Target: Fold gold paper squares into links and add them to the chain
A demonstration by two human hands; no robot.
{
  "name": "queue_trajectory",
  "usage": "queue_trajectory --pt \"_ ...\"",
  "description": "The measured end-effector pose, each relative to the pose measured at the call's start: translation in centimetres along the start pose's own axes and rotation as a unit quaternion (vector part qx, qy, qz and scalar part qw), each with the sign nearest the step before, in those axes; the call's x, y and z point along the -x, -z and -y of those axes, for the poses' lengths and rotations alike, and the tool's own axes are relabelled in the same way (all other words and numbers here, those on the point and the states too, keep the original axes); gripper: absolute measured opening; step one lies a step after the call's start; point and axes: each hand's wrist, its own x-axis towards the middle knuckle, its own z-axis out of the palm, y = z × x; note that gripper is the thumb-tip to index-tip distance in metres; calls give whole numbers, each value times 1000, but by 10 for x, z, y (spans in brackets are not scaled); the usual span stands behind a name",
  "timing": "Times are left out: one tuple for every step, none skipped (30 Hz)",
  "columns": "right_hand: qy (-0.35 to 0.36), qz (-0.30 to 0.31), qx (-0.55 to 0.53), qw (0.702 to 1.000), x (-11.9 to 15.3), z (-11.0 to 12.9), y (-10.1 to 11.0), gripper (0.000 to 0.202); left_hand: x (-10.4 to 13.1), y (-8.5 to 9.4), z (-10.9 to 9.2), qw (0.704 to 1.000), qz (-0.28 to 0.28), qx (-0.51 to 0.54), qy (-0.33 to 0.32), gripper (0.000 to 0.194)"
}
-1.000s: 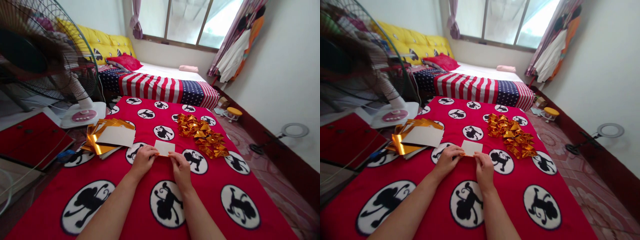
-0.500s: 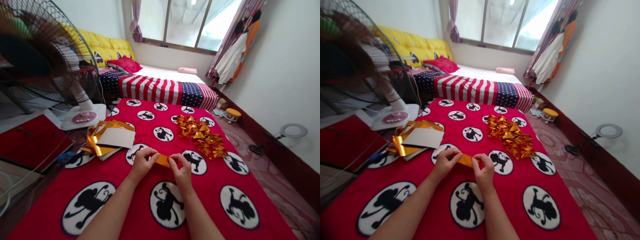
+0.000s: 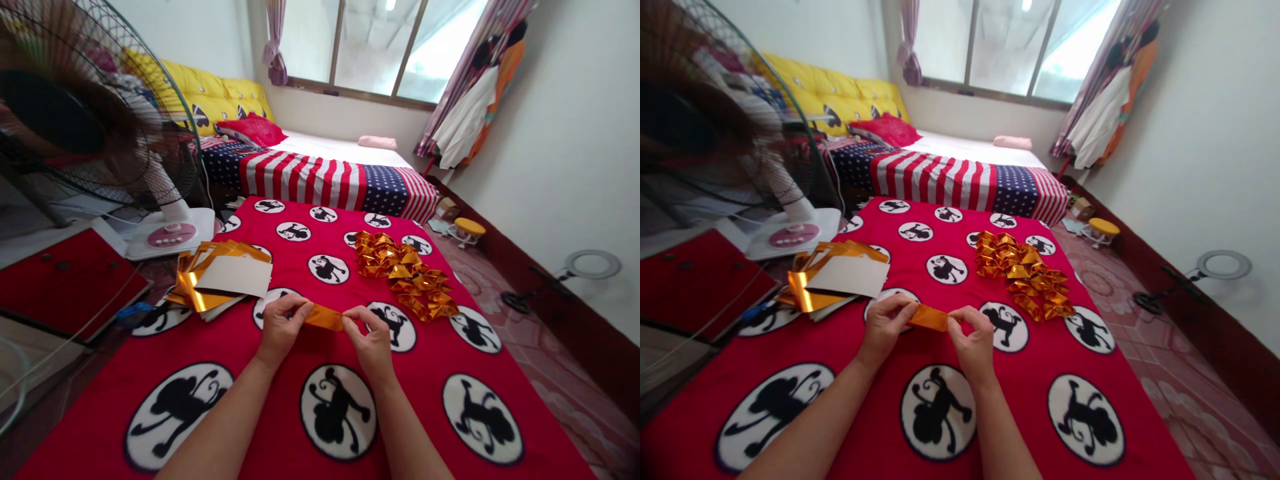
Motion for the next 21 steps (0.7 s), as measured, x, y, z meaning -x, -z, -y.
queue_trajectory --pt "-22 -1 -32 999 1 0 1 12 0 0 0 1000 -8 11 11 18" --pt "-46 -2 -65 997 2 1 0 13 -1 -1 -1 999 -16 22 23 19" --pt "-70 -3 -96 993 3 2 0 14 -1 -2 -2 999 -24 32 36 19" --pt "-90 -7 -125 988 4 3 -1 15 -1 -3 -3 997 -28 42 51 20" --pt "-107 -13 -150 983 4 3 -3 16 -2 -5 -3 996 -28 54 70 21" --pt "-120 -22 -170 978 5 3 -4 16 -2 -6 -3 993 -23 69 92 22" --pt "-133 -34 -185 973 5 2 -5 16 -2 -6 -2 990 -15 85 116 24" --pt "-146 -43 -198 968 5 0 -7 16 -2 -7 0 985 -4 100 139 26" --pt "-161 -52 -211 963 5 -3 -8 17 -2 -7 2 981 7 111 158 29" --pt "-175 -59 -226 956 5 -6 -9 18 -2 -7 5 979 17 114 168 31" --pt "-188 -63 -242 950 5 -10 -10 20 -2 -7 7 979 26 111 170 32" --pt "-199 -69 -255 944 5 -13 -11 23 -2 -6 9 980 32 103 165 34" --pt "-207 -77 -264 939 5 -17 -11 27 -2 -6 10 983 35 93 156 36" --pt "-212 -86 -264 937 5 -20 -11 32 -2 -6 11 985 36 82 146 38" --pt "-213 -96 -261 937 5 -23 -11 37 -2 -6 11 987 36 72 137 40" --pt "-213 -103 -254 938 4 -25 -11 41 -2 -6 11 989 32 64 130 42" --pt "-211 -109 -246 940 4 -26 -11 45 -1 -6 11 990 27 56 124 42" --pt "-208 -113 -237 942 4 -28 -11 47 -1 -7 11 991 20 49 119 41" --pt "-205 -116 -228 945 4 -28 -11 48 -1 -7 11 992 10 42 115 39" --pt "-205 -120 -219 946 4 -29 -11 49 -1 -7 11 993 -3 34 112 36" --pt "-206 -125 -214 947 4 -30 -12 48 -1 -7 10 994 -17 27 109 33"
